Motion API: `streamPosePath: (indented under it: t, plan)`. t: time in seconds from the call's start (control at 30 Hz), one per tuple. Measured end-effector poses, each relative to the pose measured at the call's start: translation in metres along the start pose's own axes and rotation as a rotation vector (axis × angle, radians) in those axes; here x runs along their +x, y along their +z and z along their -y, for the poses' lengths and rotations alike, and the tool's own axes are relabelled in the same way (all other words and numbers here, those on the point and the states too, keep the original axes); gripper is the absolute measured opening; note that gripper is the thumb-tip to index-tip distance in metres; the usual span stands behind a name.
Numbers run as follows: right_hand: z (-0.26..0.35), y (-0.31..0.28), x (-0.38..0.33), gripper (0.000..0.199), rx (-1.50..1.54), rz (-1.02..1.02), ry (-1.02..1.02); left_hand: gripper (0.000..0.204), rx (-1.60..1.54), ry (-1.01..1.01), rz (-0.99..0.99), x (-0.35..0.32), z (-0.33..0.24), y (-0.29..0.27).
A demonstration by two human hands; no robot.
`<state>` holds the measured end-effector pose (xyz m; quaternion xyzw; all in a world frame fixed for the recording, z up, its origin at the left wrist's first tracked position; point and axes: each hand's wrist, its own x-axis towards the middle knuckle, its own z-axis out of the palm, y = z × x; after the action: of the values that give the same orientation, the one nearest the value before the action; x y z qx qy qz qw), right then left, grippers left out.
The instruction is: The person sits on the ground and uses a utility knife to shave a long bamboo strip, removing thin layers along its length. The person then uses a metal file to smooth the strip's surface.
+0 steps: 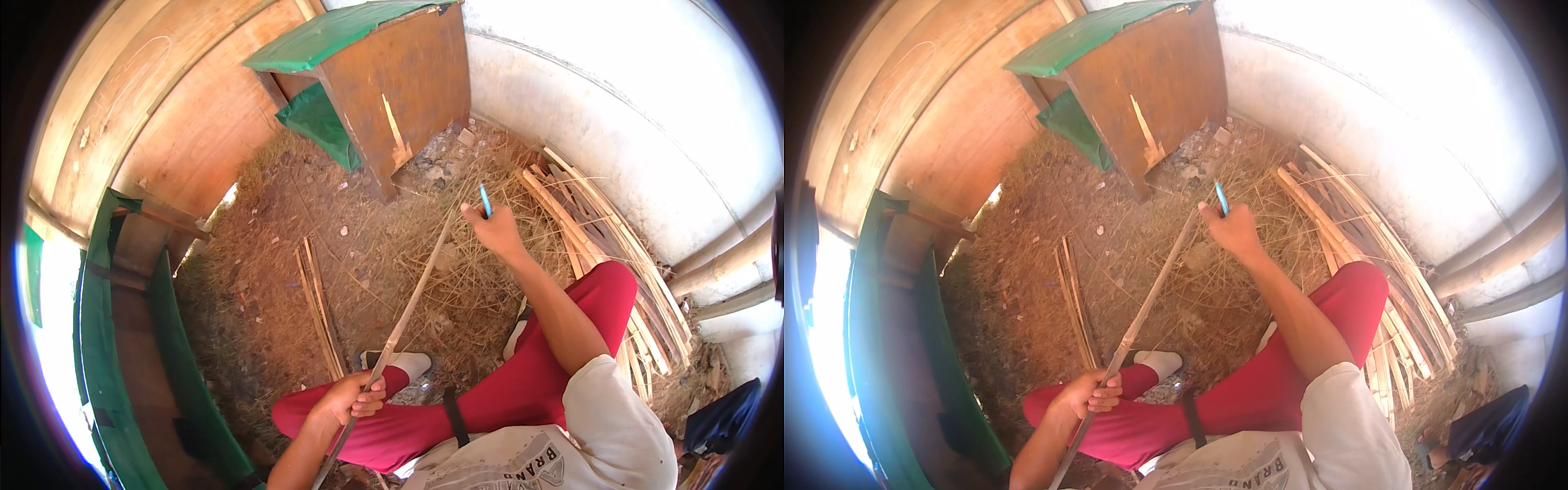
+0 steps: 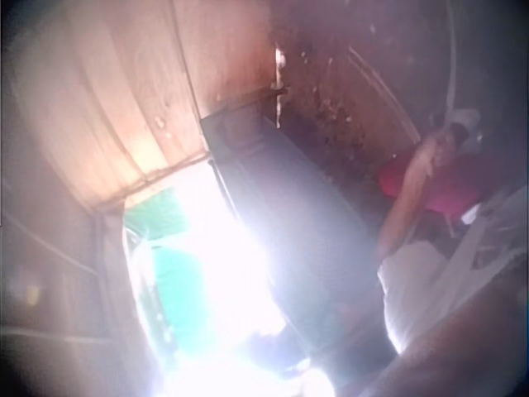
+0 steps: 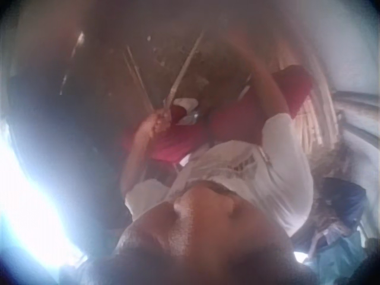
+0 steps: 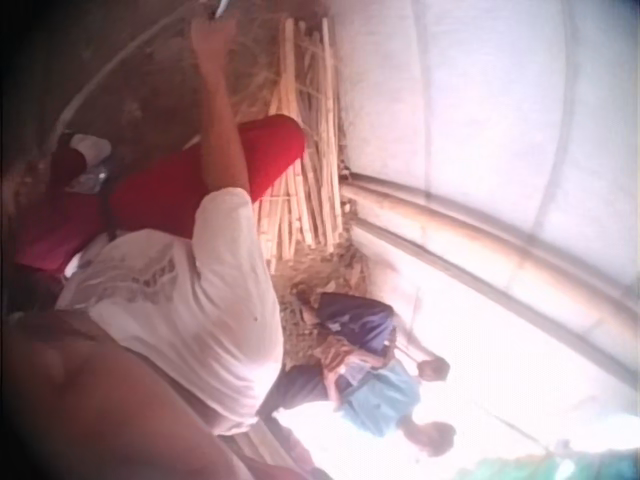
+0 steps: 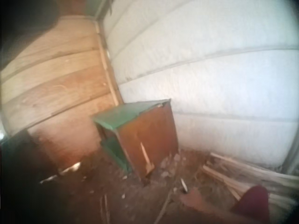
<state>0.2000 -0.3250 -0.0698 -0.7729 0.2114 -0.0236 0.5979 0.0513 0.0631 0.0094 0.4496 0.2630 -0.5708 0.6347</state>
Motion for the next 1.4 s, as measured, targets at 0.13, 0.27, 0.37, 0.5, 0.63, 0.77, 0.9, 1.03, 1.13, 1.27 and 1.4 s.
streamPosePath:
  t: [0.13, 0.27, 0.37, 0.5, 0.63, 0.77, 0.9, 1.03, 1.13, 1.27, 1.4]
  plan:
    - [0.042, 0.008, -0.033, 0.046, 0.414, 0.056, 0.234, 0.028, 0.092, 0.049, 0.052, 0.005, -0.023, 0.003]
    - [0.053, 0.008, -0.058, 0.042, 0.642, 0.125, 0.222, 0.026, 0.239, 0.047, 0.045, 0.016, -0.068, 0.026]
    - [0.048, 0.002, -0.056, 0.034, 0.725, 0.186, 0.161, 0.022, 0.518, 0.168, -0.156, 0.024, -0.099, 0.046]
    - [0.044, 0.003, -0.048, 0.030, 0.980, 0.023, 0.205, 0.012, 1.299, 0.877, -0.724, 0.031, -0.114, 0.034]
    - [0.038, -0.002, -0.042, 0.027, 1.035, -0.131, 0.152, 0.015, 1.240, 1.231, -1.313, 0.012, -0.115, 0.055]
    - [0.040, -0.013, -0.037, 0.025, 1.023, -0.212, 0.152, 0.026, 1.051, 1.573, -1.102, 0.001, -0.076, 0.092]
    - [0.052, -0.020, -0.039, 0.025, 1.021, -0.269, 0.183, 0.036, 0.635, 1.535, -0.090, -0.012, -0.019, 0.148]
    - [0.042, -0.017, -0.027, 0.025, 1.044, -0.296, 0.146, 0.025, 0.231, 1.292, 0.722, -0.023, 0.008, 0.210]
    - [0.042, -0.021, -0.025, 0.025, 1.099, -0.320, 0.125, 0.026, 0.135, 1.170, 0.977, -0.012, 0.008, 0.232]
    - [0.042, -0.023, -0.026, 0.024, 1.119, -0.338, 0.131, 0.026, 0.110, 1.128, 1.062, -0.004, 0.002, 0.240]
    - [0.036, -0.024, -0.023, 0.024, 1.138, -0.344, 0.127, 0.027, 0.101, 1.106, 1.112, 0.000, -0.005, 0.243]
